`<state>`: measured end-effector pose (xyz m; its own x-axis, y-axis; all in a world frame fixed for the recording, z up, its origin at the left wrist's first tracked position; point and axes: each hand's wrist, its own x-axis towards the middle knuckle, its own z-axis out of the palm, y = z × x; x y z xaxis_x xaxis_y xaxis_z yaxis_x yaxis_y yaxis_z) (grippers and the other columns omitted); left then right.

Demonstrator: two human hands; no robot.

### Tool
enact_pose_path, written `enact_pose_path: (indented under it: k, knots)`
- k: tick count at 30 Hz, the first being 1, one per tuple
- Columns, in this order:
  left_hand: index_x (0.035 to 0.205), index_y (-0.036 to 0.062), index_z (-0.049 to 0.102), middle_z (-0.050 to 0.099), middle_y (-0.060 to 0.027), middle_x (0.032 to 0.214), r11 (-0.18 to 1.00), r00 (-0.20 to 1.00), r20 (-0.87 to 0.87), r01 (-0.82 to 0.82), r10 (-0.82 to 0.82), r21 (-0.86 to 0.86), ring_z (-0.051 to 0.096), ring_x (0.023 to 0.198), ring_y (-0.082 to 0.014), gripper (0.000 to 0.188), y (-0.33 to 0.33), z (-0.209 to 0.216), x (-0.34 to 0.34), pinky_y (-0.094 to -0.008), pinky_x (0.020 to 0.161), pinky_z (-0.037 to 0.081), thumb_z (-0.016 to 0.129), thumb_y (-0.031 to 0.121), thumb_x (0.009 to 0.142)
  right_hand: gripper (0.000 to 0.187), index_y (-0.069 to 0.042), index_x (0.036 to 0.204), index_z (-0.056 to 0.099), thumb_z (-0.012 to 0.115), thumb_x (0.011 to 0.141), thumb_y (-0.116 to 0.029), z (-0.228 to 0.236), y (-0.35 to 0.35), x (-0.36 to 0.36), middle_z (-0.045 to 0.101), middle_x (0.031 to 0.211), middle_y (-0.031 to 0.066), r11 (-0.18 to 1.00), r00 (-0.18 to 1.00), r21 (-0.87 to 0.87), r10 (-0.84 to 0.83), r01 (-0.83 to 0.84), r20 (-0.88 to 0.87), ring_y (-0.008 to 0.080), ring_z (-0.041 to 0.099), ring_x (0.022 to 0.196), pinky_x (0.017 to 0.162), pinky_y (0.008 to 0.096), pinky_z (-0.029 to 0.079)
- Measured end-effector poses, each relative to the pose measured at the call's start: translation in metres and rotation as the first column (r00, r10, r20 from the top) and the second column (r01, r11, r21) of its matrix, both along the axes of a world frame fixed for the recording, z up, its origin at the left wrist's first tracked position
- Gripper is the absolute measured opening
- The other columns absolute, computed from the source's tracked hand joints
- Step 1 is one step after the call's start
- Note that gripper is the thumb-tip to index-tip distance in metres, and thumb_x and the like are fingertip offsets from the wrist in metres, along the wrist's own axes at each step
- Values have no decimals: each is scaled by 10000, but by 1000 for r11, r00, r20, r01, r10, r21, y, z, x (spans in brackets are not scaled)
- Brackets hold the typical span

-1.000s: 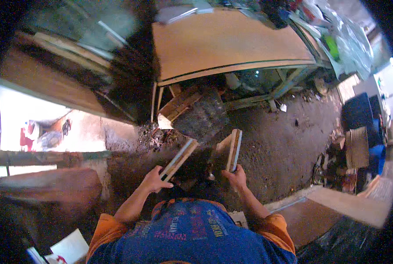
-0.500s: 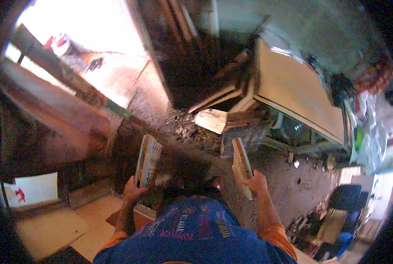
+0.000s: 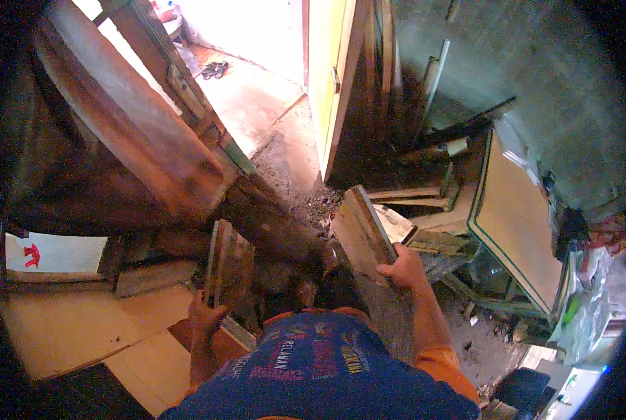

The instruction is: The person picks up wooden planks and boards from the floor, carries them through a cluttered indoor area, and stacks them on a wooden rack outdoors. The person handles the materials by hand, moving them one at a time or in small groups.

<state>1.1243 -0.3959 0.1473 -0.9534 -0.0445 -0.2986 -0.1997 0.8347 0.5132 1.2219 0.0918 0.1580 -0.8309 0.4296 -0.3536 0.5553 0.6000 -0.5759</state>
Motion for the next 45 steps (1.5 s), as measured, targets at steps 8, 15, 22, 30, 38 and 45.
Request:
enact_pose_path:
  k: [8, 15, 22, 30, 38, 45]
  knots:
    - [1034, 10, 640, 696, -188, 958, 983, 983, 27, -181, 182, -34, 680, 901, -346, 494, 12, 43, -36, -429, 807, 528, 802, 194, 605, 689, -12, 1170, 651, 826, 627, -398, -43, 25, -132, 703, 1075, 224, 984, 980, -79, 147, -158, -135, 352, 688, 986, 882, 418, 530]
    - [1058, 29, 643, 714, -139, 948, 966, 966, 44, -254, 256, -42, 692, 891, -316, 518, 19, 51, -53, -425, 800, 542, 840, 205, 612, 657, 9, 1093, 659, 819, 611, -409, -7, 9, -245, 692, 1007, 261, 953, 972, -194, 218, -232, -93, 392, 681, 940, 846, 449, 530]
    - [1064, 9, 646, 710, -192, 980, 961, 960, 73, -273, 270, 32, 693, 910, -330, 531, 16, 31, -92, -428, 788, 538, 839, 204, 610, 533, 10, 1043, 684, 814, 663, -340, 4, -3, -327, 721, 944, 211, 939, 973, -281, 152, -196, -171, 325, 708, 866, 788, 411, 548]
    - [1106, 8, 637, 693, -202, 1010, 977, 975, 137, -189, 174, 103, 678, 926, -381, 642, -1, 11, -173, -455, 818, 536, 855, 290, 573, 450, 39, 1083, 682, 798, 730, -216, 34, -22, -413, 734, 940, 138, 918, 965, -376, 28, -127, -260, 211, 701, 805, 766, 344, 556]
    - [1100, 16, 633, 685, -195, 1006, 984, 999, 22, -27, 24, 177, 671, 938, -373, 632, -1, -15, -251, -450, 831, 536, 846, 267, 561, 410, 45, 1084, 657, 774, 757, -174, 62, -20, -473, 716, 967, 117, 905, 936, -412, -47, -107, -348, 188, 680, 835, 793, 328, 542]
    - [1072, 22, 636, 671, -189, 993, 982, 996, -92, 15, 2, 190, 656, 955, -375, 593, 43, -23, -322, -455, 844, 525, 834, 240, 558, 417, 47, 1076, 665, 777, 749, -186, 46, 9, -539, 719, 963, 126, 889, 925, -444, -72, -110, -374, 190, 687, 832, 784, 333, 549]
